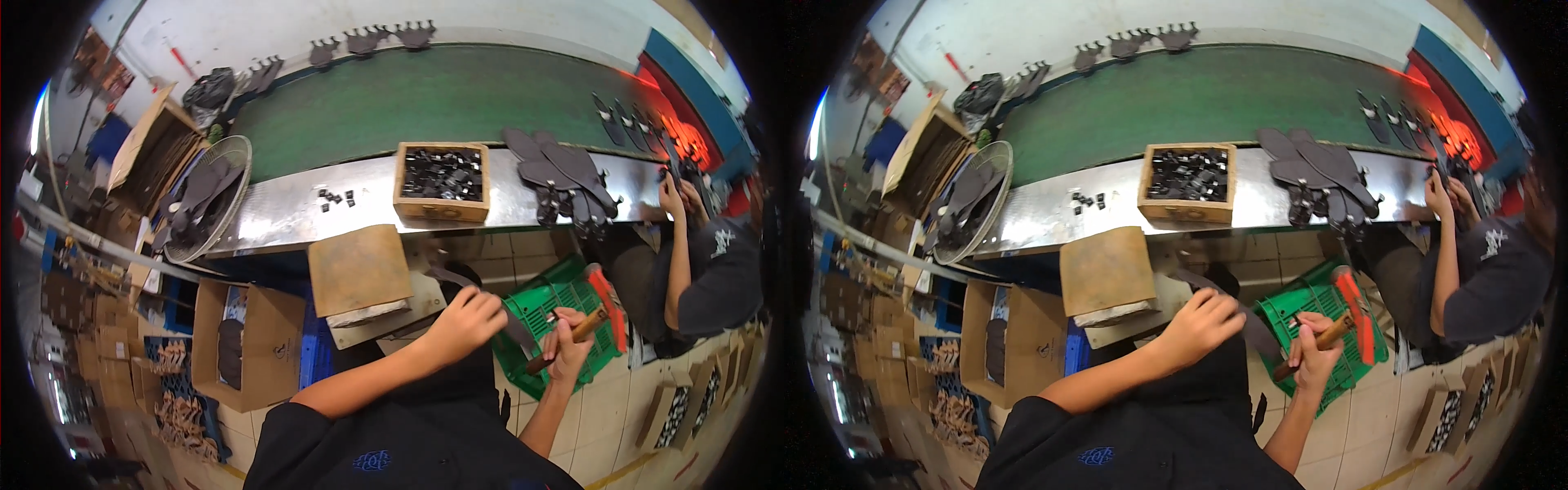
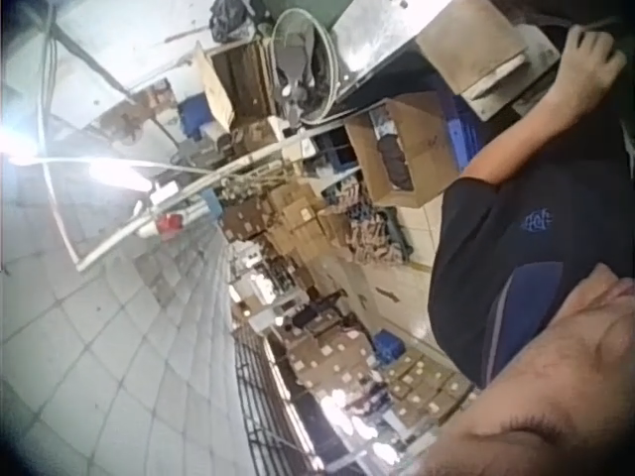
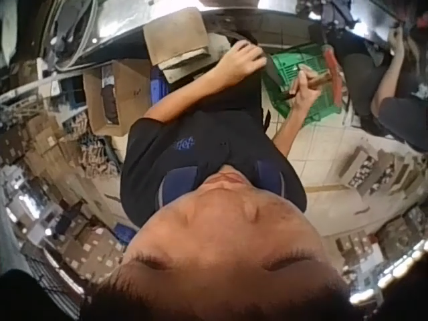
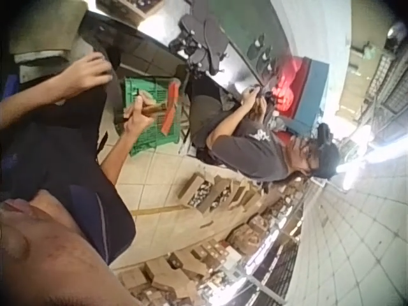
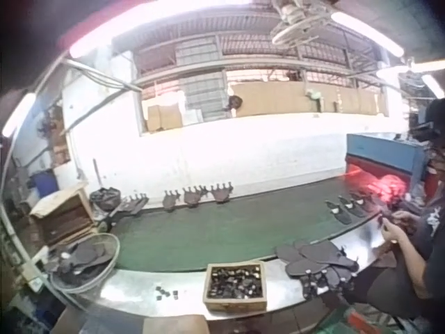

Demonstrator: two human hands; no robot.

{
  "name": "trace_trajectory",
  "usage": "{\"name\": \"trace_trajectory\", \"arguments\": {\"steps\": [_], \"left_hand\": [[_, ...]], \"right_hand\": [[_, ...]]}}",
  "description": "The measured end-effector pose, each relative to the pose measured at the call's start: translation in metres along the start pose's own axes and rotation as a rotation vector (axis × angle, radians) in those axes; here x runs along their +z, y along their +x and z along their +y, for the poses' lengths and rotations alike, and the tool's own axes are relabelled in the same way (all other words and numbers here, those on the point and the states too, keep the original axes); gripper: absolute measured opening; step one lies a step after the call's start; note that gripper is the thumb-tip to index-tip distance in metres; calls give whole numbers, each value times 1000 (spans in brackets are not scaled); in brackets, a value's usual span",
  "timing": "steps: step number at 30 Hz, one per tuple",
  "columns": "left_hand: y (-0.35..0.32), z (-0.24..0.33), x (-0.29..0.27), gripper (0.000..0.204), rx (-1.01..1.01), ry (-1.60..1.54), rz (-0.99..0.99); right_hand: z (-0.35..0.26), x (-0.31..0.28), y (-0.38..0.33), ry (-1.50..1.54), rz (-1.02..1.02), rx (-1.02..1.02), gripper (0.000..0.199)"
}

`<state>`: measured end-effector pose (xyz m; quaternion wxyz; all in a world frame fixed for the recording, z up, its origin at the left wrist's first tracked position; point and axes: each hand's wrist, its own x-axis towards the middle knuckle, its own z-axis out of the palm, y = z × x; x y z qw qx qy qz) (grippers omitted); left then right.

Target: Attaching small plastic components to shoe soles using a hammer.

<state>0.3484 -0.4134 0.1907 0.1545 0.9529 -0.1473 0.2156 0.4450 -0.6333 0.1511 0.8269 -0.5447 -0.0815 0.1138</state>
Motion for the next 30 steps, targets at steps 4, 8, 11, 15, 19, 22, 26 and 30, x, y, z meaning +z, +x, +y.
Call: {"name": "trace_trajectory", "arguments": {"steps": [4, 8, 11, 15, 19, 22, 26, 30], "left_hand": [[-47, -6, -82, 14, 42, 24, 447], [-107, -38, -94, 11, -67, 250, 415], [-147, -47, -86, 26, -334, 204, 176], [-144, -38, -115, 38, -445, 235, -158], [-155, -65, -135, 43, -591, -41, -119], [-142, -101, -128, 34, -810, -132, 226], [-132, -154, -95, 33, -875, -299, 516], [-129, -172, -80, 31, -832, -345, 442]], "right_hand": [[-24, 45, 19, 38, -262, -109, 8], [-14, 148, 35, -119, -484, -56, 13], [24, 219, 47, -194, -692, -46, 23], [58, 281, 72, -475, -858, -97, 20], [74, 315, 84, -565, -941, -131, 23], [77, 325, 88, -614, -977, -215, 22], [79, 328, 89, -686, -989, -280, 22], [72, 324, 85, -745, -1032, -363, 20]]}}
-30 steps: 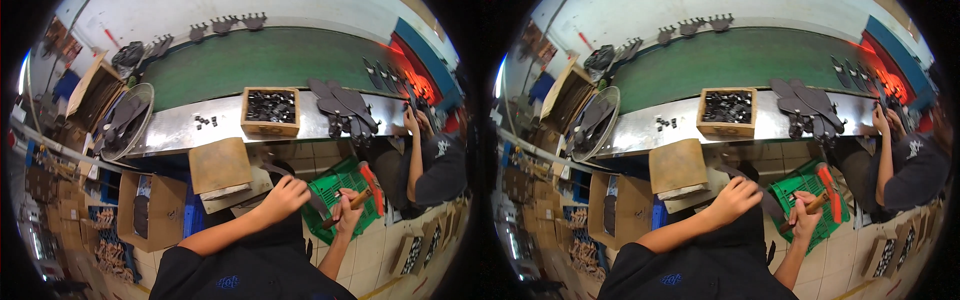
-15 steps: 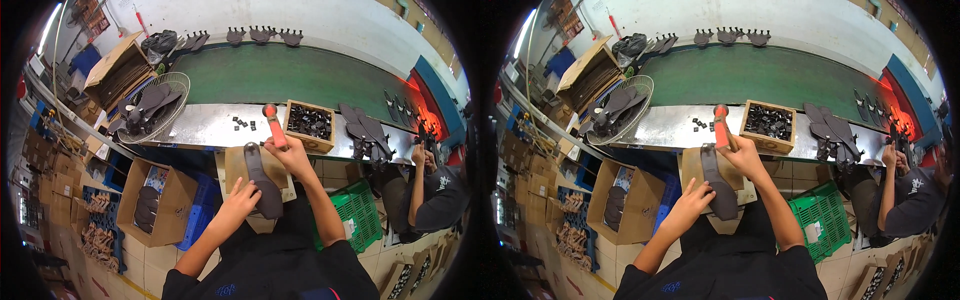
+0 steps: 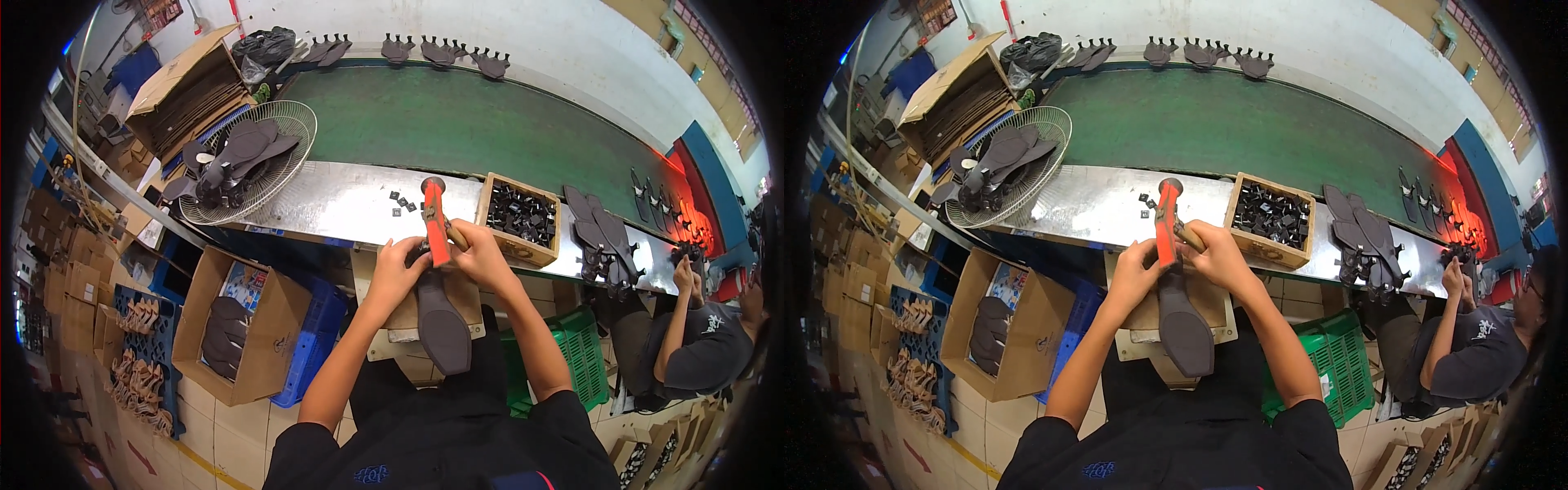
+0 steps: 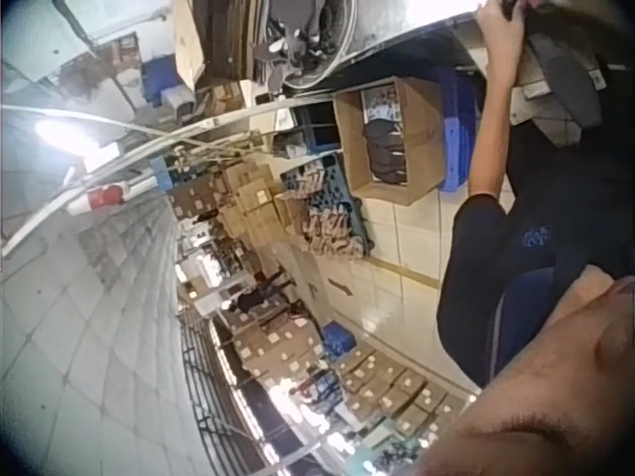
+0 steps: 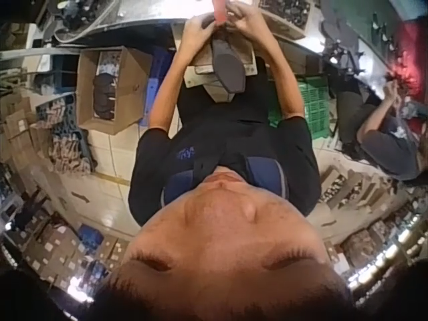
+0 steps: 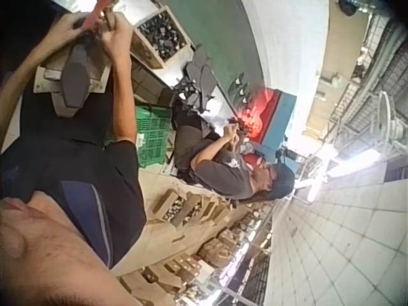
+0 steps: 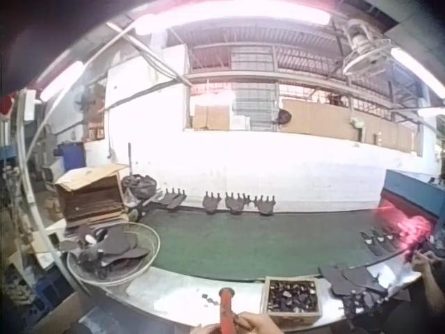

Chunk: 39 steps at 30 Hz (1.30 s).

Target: Attaching small plastic components to shoe soles using a hammer.

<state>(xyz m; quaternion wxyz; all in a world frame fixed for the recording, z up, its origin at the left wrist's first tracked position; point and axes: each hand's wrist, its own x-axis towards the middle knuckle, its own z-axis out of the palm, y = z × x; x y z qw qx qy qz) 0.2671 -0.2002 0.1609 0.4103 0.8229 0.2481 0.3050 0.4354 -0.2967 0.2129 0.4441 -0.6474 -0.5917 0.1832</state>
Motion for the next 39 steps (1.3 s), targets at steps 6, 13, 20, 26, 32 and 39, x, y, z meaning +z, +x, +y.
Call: {"name": "trace_trajectory", "arguments": {"steps": [6, 13, 20, 26, 32, 39], "left_hand": [[-3, -4, 0, 25, 48, -34, 6], [-3, 2, -1, 15, 28, -182, 55], [1, -4, -3, 25, -85, -356, -47], [2, -2, -2, 24, -145, -438, -78], [-2, -10, -5, 39, -126, -468, -143], [-6, -11, -4, 121, -25, 146, -150]], "right_hand": [[1, -3, -5, 22, -78, -12, 17], [-6, -4, -14, -113, -76, -122, 22], [-58, -9, -56, 322, 110, 210, 37], [-85, -8, -91, 93, 100, 156, 48], [-112, -24, -84, 119, 160, 130, 43], [-67, 15, -92, 5, 113, 107, 36]]}}
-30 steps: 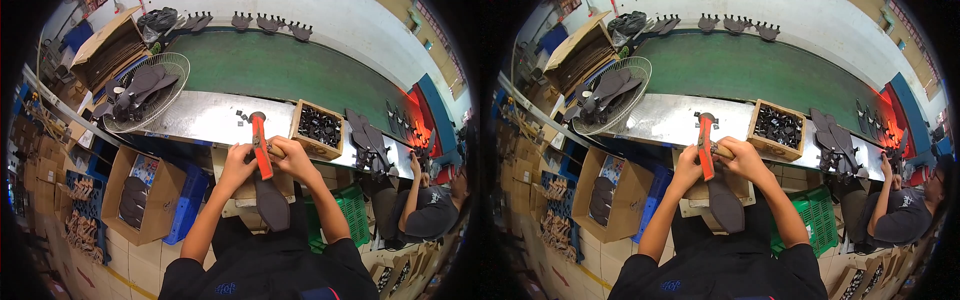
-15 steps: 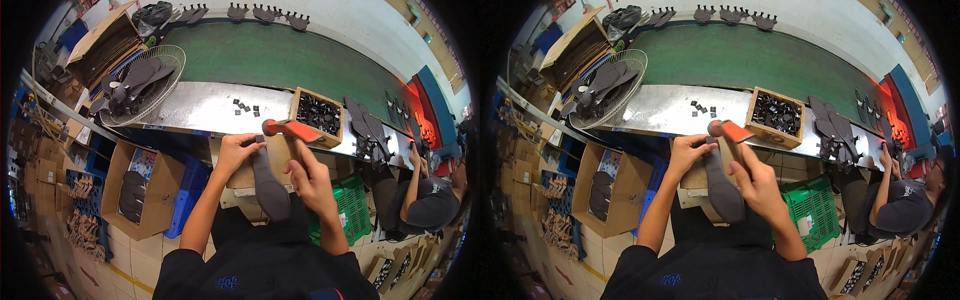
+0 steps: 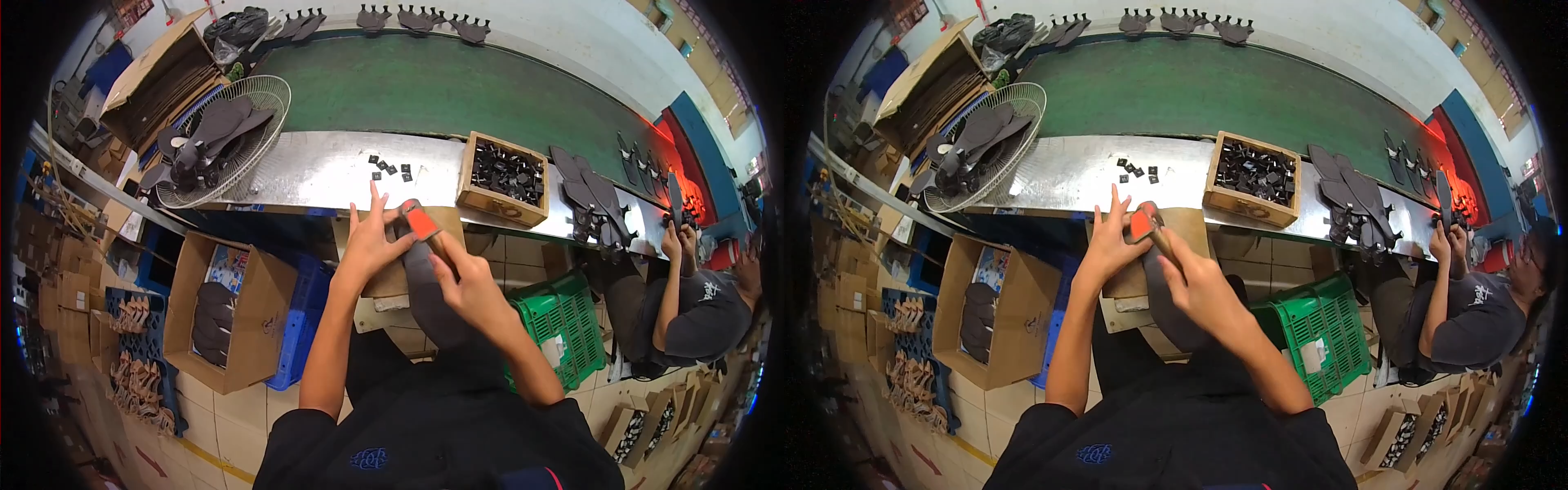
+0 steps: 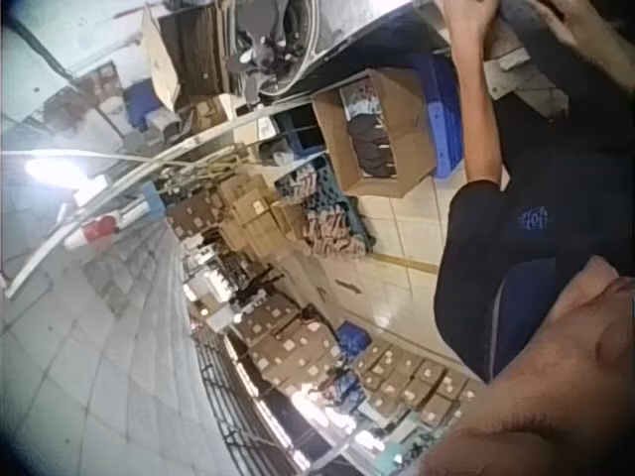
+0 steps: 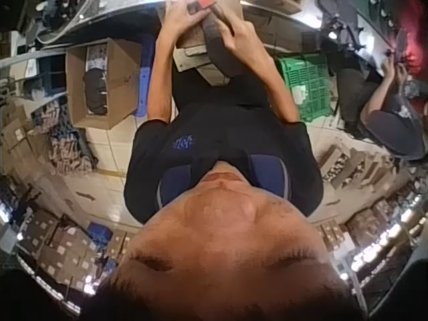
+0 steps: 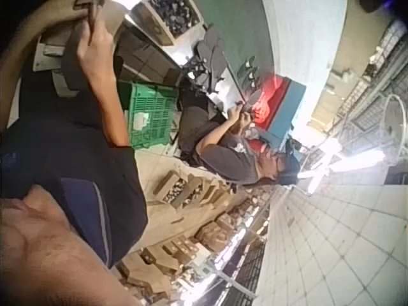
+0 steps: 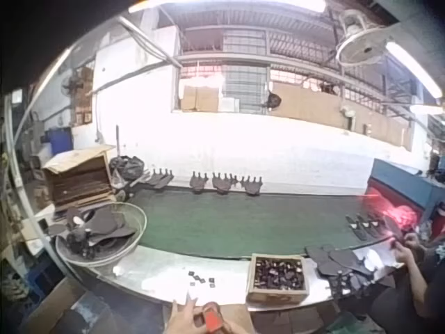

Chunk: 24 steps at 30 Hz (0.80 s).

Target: Attaching small plastic components to shoe soles using a hammer.

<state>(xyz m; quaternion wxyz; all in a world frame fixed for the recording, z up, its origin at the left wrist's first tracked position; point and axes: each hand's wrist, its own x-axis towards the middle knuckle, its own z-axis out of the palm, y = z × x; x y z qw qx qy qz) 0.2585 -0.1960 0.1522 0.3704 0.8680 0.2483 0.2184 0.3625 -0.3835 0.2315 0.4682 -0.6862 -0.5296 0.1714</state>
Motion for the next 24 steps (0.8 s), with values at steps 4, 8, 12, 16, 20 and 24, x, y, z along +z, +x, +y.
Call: {"name": "trace_trajectory", "arguments": {"steps": [4, 8, 12, 16, 20, 24], "left_hand": [[-7, -7, -5, 122, -68, 13, -44], [-5, 7, -5, 107, -4, -44, 3], [-10, 9, -5, 47, 13, 59, -22], [-35, 21, -9, 23, 206, -201, 7], [-90, 92, -43, 22, 119, -562, -312], [-127, 127, -53, 24, 63, -854, -338]], "right_hand": [[-59, -40, -1, -105, 86, -171, 35], [-44, -33, -8, -249, 235, -247, 41], [-27, -33, -2, -36, 20, 114, 35], [-21, -45, -2, -66, 74, 40, 41], [12, -22, -3, -343, -8, -126, 44], [22, -4, -4, -771, -369, -142, 50]]}}
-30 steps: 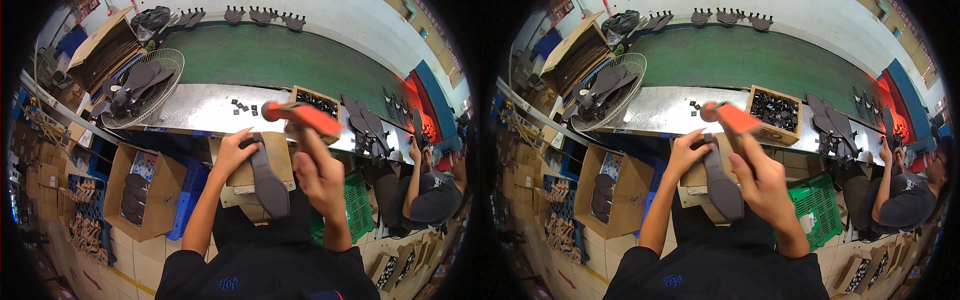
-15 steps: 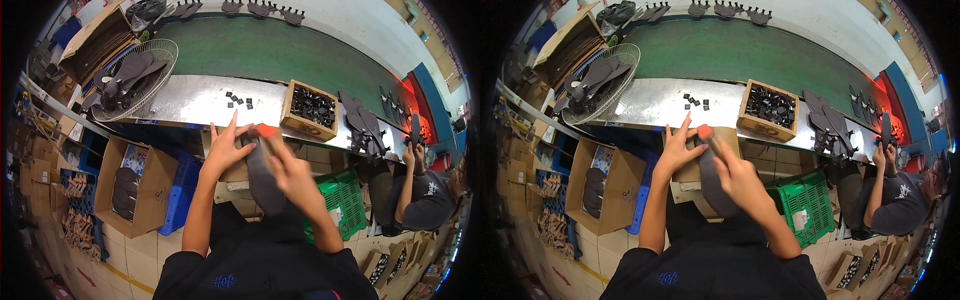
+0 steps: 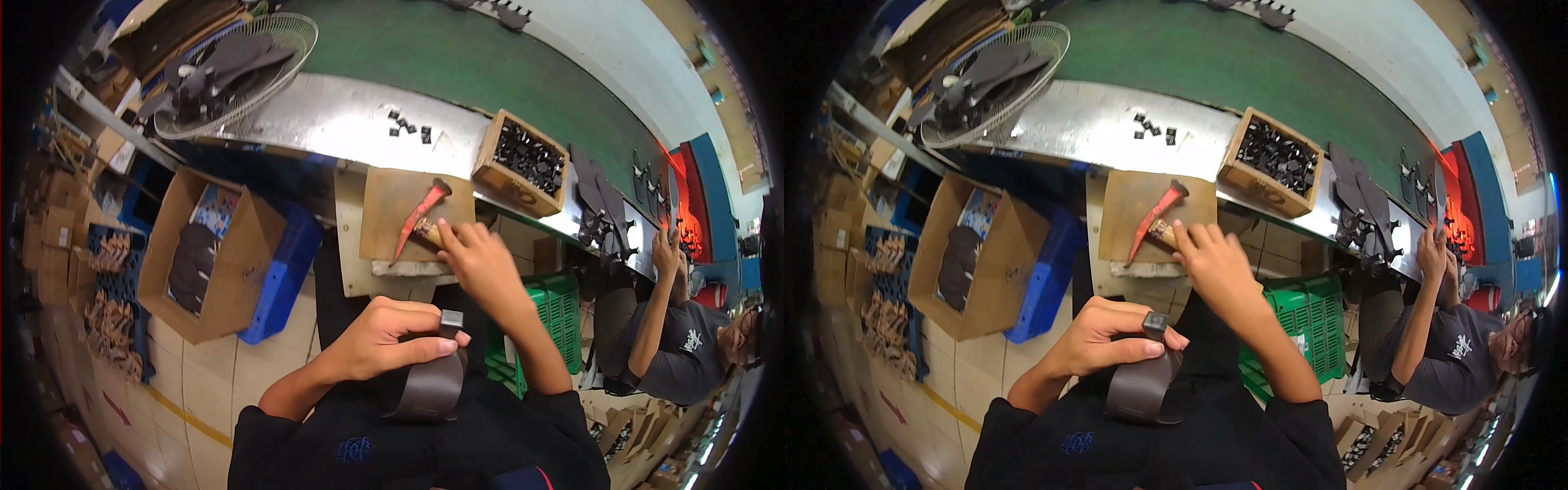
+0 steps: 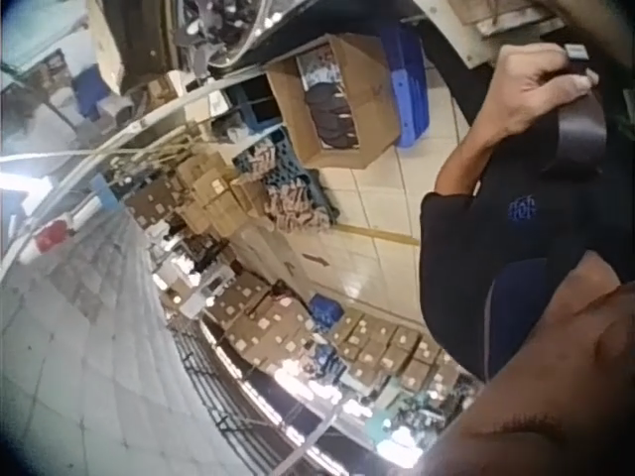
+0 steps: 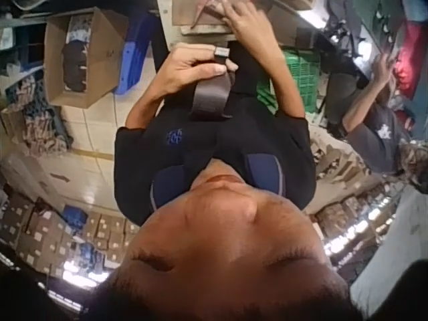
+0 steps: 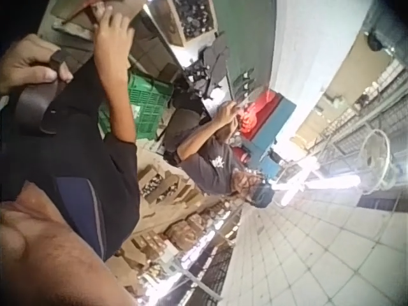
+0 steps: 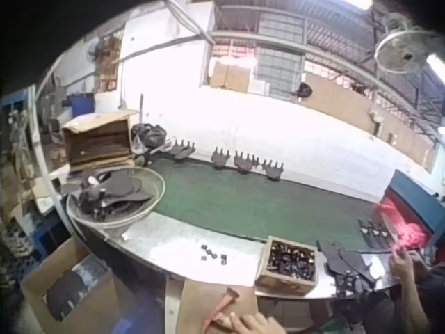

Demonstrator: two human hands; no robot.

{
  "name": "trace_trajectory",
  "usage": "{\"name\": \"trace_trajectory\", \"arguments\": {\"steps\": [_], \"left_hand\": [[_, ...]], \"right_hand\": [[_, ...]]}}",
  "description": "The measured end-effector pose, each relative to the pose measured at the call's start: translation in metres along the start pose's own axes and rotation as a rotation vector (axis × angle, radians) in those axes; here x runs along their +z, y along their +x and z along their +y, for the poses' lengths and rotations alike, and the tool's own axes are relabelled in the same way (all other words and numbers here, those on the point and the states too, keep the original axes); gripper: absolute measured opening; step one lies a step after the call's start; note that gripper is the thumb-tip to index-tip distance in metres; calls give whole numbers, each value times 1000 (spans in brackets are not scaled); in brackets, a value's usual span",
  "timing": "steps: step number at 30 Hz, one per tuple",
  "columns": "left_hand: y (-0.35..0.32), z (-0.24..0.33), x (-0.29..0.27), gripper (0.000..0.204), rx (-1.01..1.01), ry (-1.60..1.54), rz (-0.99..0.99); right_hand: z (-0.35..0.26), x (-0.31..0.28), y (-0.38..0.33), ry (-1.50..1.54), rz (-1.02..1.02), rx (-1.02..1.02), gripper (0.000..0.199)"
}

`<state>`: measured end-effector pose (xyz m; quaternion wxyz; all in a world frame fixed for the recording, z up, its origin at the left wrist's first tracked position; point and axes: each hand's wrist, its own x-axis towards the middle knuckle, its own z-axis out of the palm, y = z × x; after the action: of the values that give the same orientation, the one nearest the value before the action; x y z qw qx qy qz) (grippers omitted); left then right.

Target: Attaching small plastic components to shoe soles using a hammer.

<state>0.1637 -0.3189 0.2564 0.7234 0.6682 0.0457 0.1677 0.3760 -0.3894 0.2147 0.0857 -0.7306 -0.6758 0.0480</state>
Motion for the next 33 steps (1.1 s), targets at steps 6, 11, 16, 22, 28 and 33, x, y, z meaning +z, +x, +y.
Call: {"name": "trace_trajectory", "arguments": {"steps": [6, 11, 16, 22, 28, 33], "left_hand": [[-15, 4, 10, 25, -67, -232, -67], [-18, 10, 20, 25, -67, -315, -293], [-15, 2, 29, 24, -62, -410, -427], [5, 10, 26, 24, -143, -346, -467], [53, 7, 12, 20, -252, -161, -548], [85, 24, -18, 23, -190, 159, 240]], "right_hand": [[-4, -66, -28, 1079, -175, -632, 41], [-19, -76, -26, 1109, -217, -879, 32], [-26, -86, -29, 1085, -287, -979, 22], [-12, -85, -33, 1152, -174, -923, 20], [28, -72, -35, 1222, -174, -750, 18], [114, -88, -41, 575, 253, -289, 34]]}}
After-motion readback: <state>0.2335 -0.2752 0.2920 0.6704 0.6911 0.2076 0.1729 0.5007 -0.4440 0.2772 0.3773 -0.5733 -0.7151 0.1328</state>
